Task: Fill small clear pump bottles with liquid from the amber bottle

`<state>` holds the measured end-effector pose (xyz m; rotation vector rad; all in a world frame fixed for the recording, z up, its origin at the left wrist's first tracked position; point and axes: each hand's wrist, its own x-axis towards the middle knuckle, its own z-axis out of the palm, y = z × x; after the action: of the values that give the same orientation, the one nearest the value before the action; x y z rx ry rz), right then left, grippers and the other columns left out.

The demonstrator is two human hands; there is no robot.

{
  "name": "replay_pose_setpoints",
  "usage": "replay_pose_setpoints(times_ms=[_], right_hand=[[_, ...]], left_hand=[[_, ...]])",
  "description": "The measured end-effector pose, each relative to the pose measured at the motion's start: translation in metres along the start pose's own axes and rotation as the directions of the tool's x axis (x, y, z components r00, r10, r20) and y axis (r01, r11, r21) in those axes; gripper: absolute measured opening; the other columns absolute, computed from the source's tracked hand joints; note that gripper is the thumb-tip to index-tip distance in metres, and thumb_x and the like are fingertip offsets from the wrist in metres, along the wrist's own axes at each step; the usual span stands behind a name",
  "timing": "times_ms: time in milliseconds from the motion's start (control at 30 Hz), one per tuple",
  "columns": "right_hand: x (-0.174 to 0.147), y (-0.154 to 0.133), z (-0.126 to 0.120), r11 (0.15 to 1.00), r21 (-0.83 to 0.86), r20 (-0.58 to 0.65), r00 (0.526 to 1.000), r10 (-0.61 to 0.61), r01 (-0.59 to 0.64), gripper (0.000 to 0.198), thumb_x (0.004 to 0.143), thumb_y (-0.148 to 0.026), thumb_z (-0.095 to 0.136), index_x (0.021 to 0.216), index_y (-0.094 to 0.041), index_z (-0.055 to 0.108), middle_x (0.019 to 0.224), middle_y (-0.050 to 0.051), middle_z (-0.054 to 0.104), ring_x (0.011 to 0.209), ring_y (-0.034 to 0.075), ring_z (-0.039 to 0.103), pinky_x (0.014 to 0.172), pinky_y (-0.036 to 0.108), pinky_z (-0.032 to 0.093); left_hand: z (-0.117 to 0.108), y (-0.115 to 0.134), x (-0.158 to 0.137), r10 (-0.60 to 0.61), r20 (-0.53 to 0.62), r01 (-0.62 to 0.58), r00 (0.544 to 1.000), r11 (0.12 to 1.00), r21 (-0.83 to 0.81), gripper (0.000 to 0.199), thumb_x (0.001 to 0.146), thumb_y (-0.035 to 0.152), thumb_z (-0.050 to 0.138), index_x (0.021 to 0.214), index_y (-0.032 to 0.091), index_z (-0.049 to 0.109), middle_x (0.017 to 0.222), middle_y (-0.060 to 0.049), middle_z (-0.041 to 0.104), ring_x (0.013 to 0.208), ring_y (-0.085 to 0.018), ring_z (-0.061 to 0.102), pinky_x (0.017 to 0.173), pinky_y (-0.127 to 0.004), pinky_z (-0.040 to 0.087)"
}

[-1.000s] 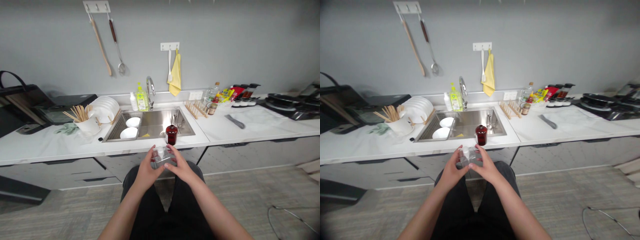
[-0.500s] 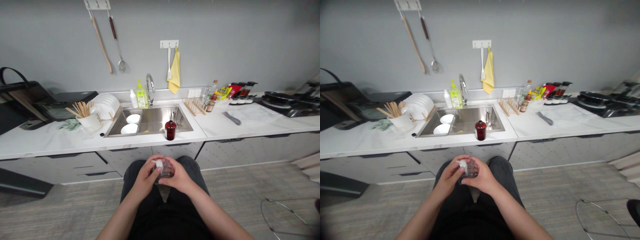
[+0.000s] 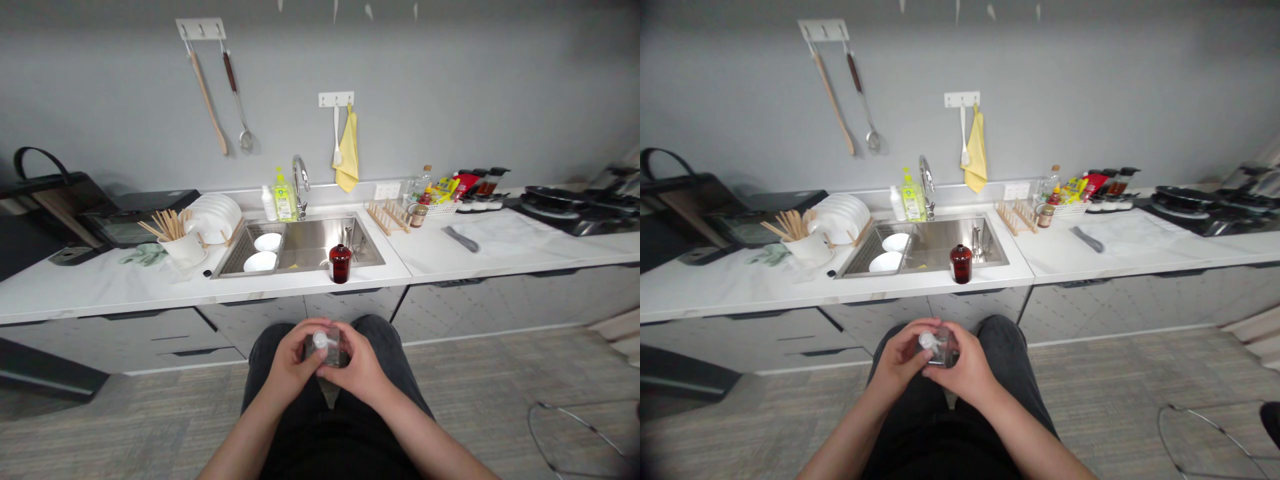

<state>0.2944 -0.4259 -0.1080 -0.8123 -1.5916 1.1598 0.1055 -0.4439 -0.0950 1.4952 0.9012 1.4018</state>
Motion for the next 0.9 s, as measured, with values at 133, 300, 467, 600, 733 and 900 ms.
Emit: replay_pose_setpoints(times_ms=[133,300,467,600,733,900], right_hand=[[-0.001,0.003,0.0,0.999,0.047,0.003,1.0,0.003,-0.003,0.077,0.074,-0.025,0.102,0.145,-0.029,0.072,0.14,0.01,0.085,0.124,0.033,0.086,0.107,0.047,0.072],[0.002,0.005,-0.007,0.996,0.074,0.019,0.999,0.042,-0.043,0.073,0.073,-0.029,0.105,0.139,-0.028,0.074,0.132,0.01,0.087,0.121,0.033,0.087,0.1,0.045,0.074],[0.002,0.005,-0.009,0.997,0.06,0.013,0.999,0.04,-0.041,0.076,0.075,-0.03,0.104,0.144,-0.028,0.073,0.14,0.012,0.085,0.128,0.035,0.085,0.107,0.049,0.072],[0.0,0.009,-0.01,0.994,0.084,0.02,0.998,0.065,-0.066,0.076,0.074,-0.032,0.105,0.142,-0.028,0.073,0.138,0.012,0.085,0.126,0.034,0.085,0.101,0.046,0.074],[0.0,0.009,-0.008,0.994,0.093,0.048,0.998,0.047,-0.051,0.074,0.074,-0.03,0.106,0.141,-0.027,0.073,0.135,0.011,0.086,0.125,0.033,0.085,0.104,0.045,0.072],[0.002,0.007,-0.01,0.994,0.094,0.028,0.998,0.051,-0.054,0.074,0.075,-0.028,0.104,0.142,-0.029,0.073,0.137,0.01,0.085,0.124,0.032,0.086,0.102,0.045,0.073]], left_hand=[[0.004,-0.004,0.002,-0.036,-0.087,0.031,0.996,0.998,-0.063,0.05,0.083,0.043,0.104,0.113,0.025,0.069,0.127,-0.009,0.078,0.12,-0.029,0.076,0.105,-0.042,0.062],[0.003,-0.005,0.005,-0.078,0.028,0.08,0.997,0.993,-0.087,0.046,0.096,0.051,0.091,0.131,0.023,0.08,0.151,-0.016,0.074,0.144,-0.037,0.069,0.123,-0.049,0.054],[0.01,-0.002,0.012,-0.113,-0.089,0.108,0.99,0.992,-0.058,0.047,0.082,0.045,0.104,0.109,0.023,0.072,0.124,-0.011,0.081,0.118,-0.031,0.077,0.107,-0.044,0.06],[0.011,-0.001,0.01,-0.14,-0.014,0.136,0.99,0.979,-0.155,0.051,0.09,0.053,0.096,0.127,0.023,0.078,0.14,-0.015,0.079,0.132,-0.036,0.074,0.113,-0.048,0.059],[0.009,-0.002,0.011,-0.142,-0.05,0.139,0.989,0.988,-0.071,0.04,0.086,0.048,0.101,0.1,0.02,0.076,0.133,-0.015,0.079,0.122,-0.032,0.076,0.106,-0.043,0.061],[0.003,-0.002,0.009,-0.116,0.013,0.116,0.993,0.974,-0.193,0.055,0.087,0.05,0.1,0.129,0.024,0.076,0.14,-0.015,0.079,0.133,-0.035,0.075,0.114,-0.048,0.06]])
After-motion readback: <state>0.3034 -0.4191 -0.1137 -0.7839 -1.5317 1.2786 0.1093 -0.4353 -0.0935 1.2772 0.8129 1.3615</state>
